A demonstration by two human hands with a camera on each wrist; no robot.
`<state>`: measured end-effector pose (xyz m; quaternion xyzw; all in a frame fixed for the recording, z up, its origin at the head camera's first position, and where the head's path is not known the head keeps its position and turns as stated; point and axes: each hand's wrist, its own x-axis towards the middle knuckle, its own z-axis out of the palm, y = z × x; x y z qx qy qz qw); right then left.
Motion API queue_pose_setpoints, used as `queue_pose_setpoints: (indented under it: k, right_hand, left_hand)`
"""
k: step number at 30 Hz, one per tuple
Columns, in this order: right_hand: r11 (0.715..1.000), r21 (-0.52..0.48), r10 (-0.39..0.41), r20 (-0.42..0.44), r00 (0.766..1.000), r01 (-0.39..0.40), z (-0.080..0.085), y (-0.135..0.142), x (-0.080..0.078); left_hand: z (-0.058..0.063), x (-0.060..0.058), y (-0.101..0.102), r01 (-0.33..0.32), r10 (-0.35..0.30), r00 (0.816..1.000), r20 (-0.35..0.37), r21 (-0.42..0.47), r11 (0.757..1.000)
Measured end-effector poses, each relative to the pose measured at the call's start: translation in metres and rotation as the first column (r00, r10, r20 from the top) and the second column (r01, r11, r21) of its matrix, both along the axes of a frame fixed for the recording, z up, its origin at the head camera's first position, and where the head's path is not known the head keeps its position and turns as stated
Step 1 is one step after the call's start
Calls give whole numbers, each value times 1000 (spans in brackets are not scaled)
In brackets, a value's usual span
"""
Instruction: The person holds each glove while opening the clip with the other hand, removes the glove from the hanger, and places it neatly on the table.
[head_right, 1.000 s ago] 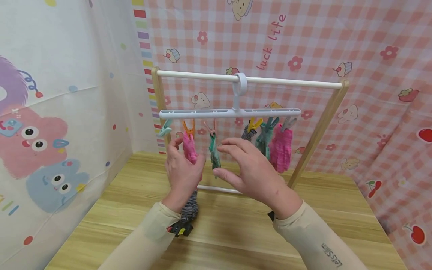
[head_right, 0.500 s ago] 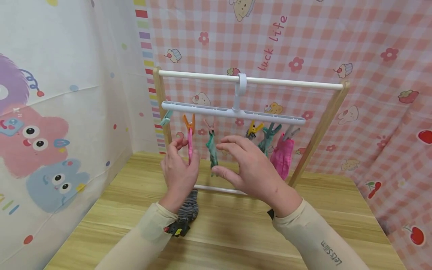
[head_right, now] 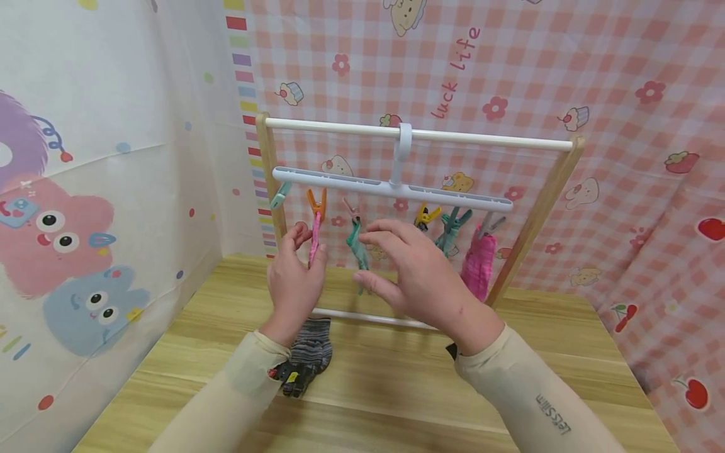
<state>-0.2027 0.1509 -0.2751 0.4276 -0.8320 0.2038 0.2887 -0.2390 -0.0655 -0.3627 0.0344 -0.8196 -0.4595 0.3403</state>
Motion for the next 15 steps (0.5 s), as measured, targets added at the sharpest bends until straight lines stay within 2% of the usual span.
queue_pose_setpoints:
  k: [7,15]
  right_hand:
    - [999,19,-29,-52,998,30,20,-8,-14]
    - [990,116,-75,-57,996,81,49,-28,-31]
  left_hand:
    - [0,-5,-5,-12,12,1000,4,-58,998]
    - [-2,-1,-8,58,-62,997,-48,-77,995]
